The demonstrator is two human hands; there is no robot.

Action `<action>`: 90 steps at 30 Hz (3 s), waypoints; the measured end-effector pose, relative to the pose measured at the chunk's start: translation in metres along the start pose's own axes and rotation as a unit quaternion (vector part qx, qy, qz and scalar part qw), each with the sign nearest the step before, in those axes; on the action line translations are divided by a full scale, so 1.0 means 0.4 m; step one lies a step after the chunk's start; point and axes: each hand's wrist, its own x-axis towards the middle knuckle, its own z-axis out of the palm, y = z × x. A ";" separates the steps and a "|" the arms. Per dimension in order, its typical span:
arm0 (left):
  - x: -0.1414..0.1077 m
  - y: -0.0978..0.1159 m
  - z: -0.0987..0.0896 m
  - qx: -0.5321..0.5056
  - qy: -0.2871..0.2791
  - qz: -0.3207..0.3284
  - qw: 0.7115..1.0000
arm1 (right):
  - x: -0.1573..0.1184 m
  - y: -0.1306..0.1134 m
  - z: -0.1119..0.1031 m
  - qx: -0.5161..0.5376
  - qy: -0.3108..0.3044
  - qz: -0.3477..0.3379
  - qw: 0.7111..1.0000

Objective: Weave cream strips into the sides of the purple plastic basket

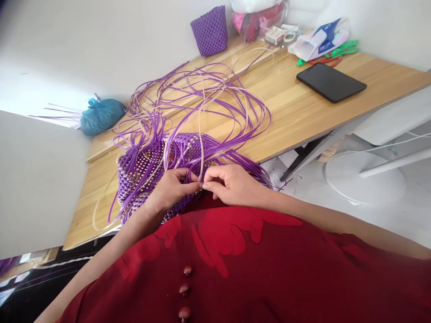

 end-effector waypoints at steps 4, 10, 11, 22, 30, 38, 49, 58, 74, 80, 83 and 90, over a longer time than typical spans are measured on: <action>-0.005 0.004 -0.002 0.001 0.003 0.007 1.000 | 0.032 -0.003 0.002 -0.075 0.033 -0.162 0.983; -0.003 -0.006 -0.011 0.017 0.028 0.000 0.999 | 0.025 0.007 -0.008 -0.167 0.049 -0.065 0.983; -0.002 -0.009 -0.013 0.017 0.033 -0.003 0.999 | 0.020 0.006 -0.009 -0.162 0.047 -0.073 0.983; 0.006 -0.030 -0.014 -0.024 0.035 -0.015 0.999 | 0.038 -0.002 -0.006 -0.196 -0.021 -0.085 0.977; 0.008 -0.031 -0.016 -0.028 0.053 -0.003 0.998 | 0.030 -0.039 0.001 -0.045 0.024 -0.068 0.996; 0.000 -0.030 -0.014 -0.033 0.068 0.008 0.997 | 0.053 0.001 0.027 0.133 0.005 0.040 0.990; 0.005 -0.038 -0.010 -0.070 0.068 0.004 0.995 | 0.081 0.028 0.055 0.116 0.063 0.092 0.987; 0.004 -0.041 -0.011 -0.078 0.073 0.010 0.994 | 0.082 0.024 0.054 0.048 0.080 0.100 0.991; 0.003 -0.033 0.003 -0.045 0.103 0.028 0.993 | 0.106 0.019 0.058 -0.064 0.121 0.110 0.984; -0.001 -0.022 -0.003 -0.049 0.118 0.023 0.992 | 0.077 0.001 0.057 -0.129 0.104 0.001 0.986; -0.001 -0.021 -0.004 -0.064 0.117 0.018 0.991 | 0.060 -0.002 0.055 -0.103 0.090 -0.023 0.990; 0.005 -0.029 -0.003 -0.076 0.114 0.015 0.990 | 0.061 0.026 0.069 0.114 0.084 0.034 0.989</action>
